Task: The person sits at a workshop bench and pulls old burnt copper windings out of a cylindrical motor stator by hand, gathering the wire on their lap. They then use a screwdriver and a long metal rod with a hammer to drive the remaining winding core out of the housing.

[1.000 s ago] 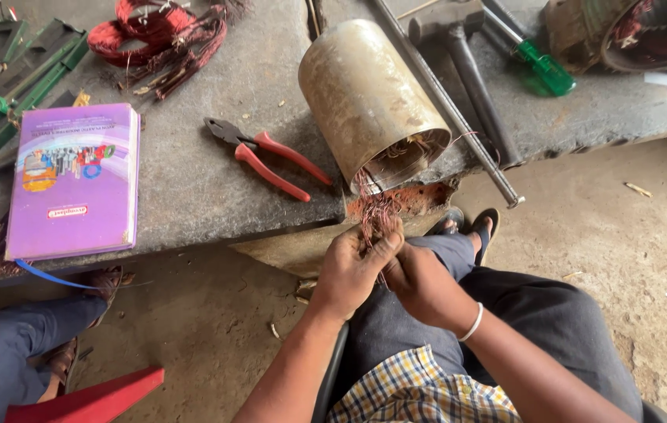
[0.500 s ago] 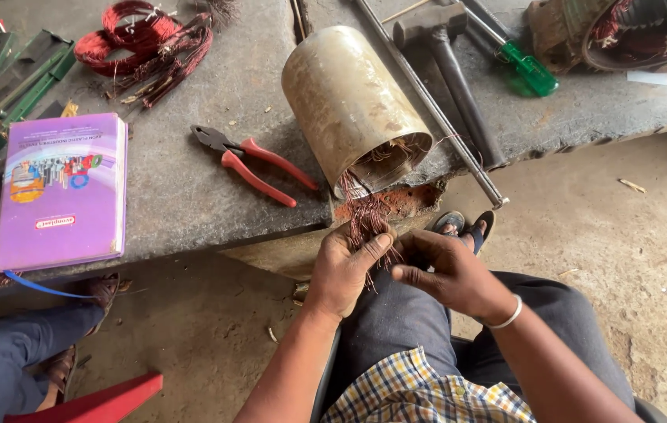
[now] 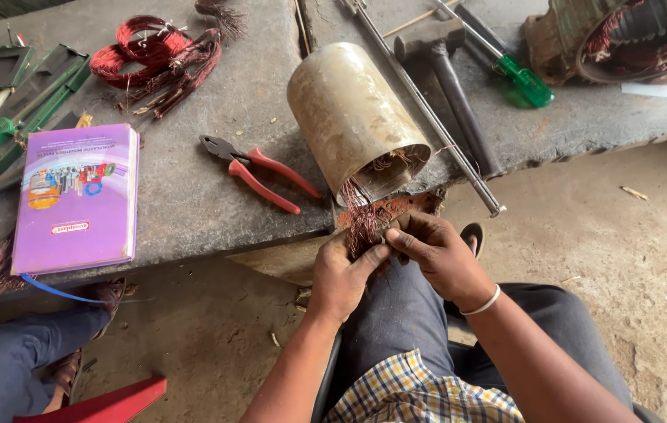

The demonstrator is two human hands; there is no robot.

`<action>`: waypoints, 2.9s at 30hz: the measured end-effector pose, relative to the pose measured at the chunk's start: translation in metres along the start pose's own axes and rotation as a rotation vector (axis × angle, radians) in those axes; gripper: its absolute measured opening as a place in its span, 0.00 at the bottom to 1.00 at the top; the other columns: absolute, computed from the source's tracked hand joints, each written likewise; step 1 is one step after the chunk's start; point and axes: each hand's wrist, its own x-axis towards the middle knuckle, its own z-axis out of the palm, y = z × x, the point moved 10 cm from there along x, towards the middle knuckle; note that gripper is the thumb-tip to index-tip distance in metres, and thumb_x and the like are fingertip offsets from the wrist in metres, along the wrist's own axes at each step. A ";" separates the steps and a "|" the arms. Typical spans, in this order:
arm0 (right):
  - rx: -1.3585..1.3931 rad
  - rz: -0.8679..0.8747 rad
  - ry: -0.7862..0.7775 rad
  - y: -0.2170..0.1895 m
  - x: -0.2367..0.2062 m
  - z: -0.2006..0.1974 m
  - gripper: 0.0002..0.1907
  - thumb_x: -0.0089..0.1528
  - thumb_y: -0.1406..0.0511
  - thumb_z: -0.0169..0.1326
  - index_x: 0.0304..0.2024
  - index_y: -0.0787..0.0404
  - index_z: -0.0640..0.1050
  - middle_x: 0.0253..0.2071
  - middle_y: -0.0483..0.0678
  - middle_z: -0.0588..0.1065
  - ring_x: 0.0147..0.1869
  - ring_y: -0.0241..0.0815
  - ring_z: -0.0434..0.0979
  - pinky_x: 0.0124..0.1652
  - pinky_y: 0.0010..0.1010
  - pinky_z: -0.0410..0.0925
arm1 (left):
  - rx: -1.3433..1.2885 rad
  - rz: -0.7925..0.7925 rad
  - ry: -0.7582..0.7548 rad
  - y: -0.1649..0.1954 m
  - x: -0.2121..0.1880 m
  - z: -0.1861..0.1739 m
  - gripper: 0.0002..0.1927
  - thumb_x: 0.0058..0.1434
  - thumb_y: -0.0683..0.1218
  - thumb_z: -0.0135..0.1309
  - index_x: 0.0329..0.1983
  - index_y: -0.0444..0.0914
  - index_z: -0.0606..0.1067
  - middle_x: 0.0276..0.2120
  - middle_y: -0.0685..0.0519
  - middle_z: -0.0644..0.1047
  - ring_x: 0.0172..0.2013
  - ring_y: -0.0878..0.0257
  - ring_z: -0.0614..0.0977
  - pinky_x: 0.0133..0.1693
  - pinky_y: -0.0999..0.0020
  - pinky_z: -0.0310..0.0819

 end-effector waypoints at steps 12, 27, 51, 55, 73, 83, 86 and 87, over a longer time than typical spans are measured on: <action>0.192 0.213 -0.026 0.021 0.005 -0.006 0.14 0.68 0.60 0.53 0.45 0.65 0.77 0.26 0.39 0.61 0.30 0.31 0.57 0.31 0.26 0.57 | -0.322 0.012 -0.057 -0.013 -0.004 -0.007 0.06 0.69 0.43 0.60 0.43 0.35 0.79 0.37 0.56 0.79 0.38 0.70 0.76 0.43 0.74 0.73; 0.371 0.291 -0.069 0.033 0.001 -0.006 0.19 0.69 0.56 0.47 0.43 0.65 0.81 0.24 0.38 0.54 0.30 0.34 0.53 0.35 0.29 0.57 | -0.186 -0.057 -0.024 -0.010 -0.003 -0.010 0.08 0.66 0.44 0.58 0.44 0.35 0.79 0.37 0.55 0.81 0.36 0.68 0.81 0.42 0.71 0.81; -0.243 0.275 -0.117 0.014 0.013 -0.003 0.18 0.64 0.54 0.55 0.39 0.64 0.79 0.31 0.41 0.69 0.36 0.34 0.65 0.39 0.30 0.65 | -0.154 -0.064 -0.012 -0.005 -0.006 -0.017 0.09 0.65 0.45 0.59 0.44 0.35 0.79 0.35 0.54 0.81 0.35 0.69 0.81 0.40 0.72 0.79; -0.121 0.194 -0.170 0.005 0.017 0.002 0.17 0.65 0.54 0.53 0.42 0.61 0.77 0.33 0.41 0.72 0.38 0.32 0.70 0.40 0.26 0.67 | -0.122 -0.058 -0.007 -0.006 -0.006 -0.018 0.08 0.65 0.45 0.59 0.43 0.36 0.78 0.34 0.54 0.81 0.34 0.69 0.81 0.40 0.72 0.80; -0.055 0.187 -0.206 0.002 0.020 0.006 0.15 0.71 0.56 0.48 0.42 0.63 0.72 0.26 0.38 0.63 0.29 0.30 0.61 0.31 0.24 0.62 | -0.374 -0.078 -0.069 -0.019 -0.005 -0.013 0.08 0.66 0.46 0.60 0.41 0.37 0.77 0.34 0.55 0.80 0.36 0.69 0.80 0.43 0.72 0.78; -0.075 0.298 -0.105 0.012 0.016 0.008 0.16 0.64 0.57 0.58 0.41 0.65 0.81 0.25 0.37 0.66 0.26 0.28 0.58 0.25 0.25 0.55 | 0.021 0.005 0.024 -0.008 0.003 -0.018 0.10 0.61 0.46 0.62 0.42 0.37 0.77 0.33 0.58 0.81 0.33 0.73 0.81 0.36 0.76 0.79; -0.114 0.234 -0.098 0.011 0.016 0.006 0.13 0.65 0.58 0.56 0.41 0.62 0.79 0.25 0.35 0.66 0.27 0.27 0.59 0.27 0.23 0.57 | 0.113 -0.074 0.038 -0.011 0.000 -0.022 0.10 0.63 0.48 0.62 0.40 0.37 0.79 0.29 0.56 0.81 0.29 0.71 0.80 0.32 0.76 0.76; -0.134 0.232 -0.092 0.012 0.015 0.004 0.12 0.65 0.59 0.55 0.41 0.61 0.79 0.25 0.35 0.65 0.27 0.27 0.59 0.27 0.23 0.57 | 0.085 -0.071 0.038 -0.010 -0.002 -0.023 0.10 0.63 0.48 0.61 0.40 0.37 0.80 0.29 0.56 0.81 0.30 0.71 0.81 0.33 0.76 0.77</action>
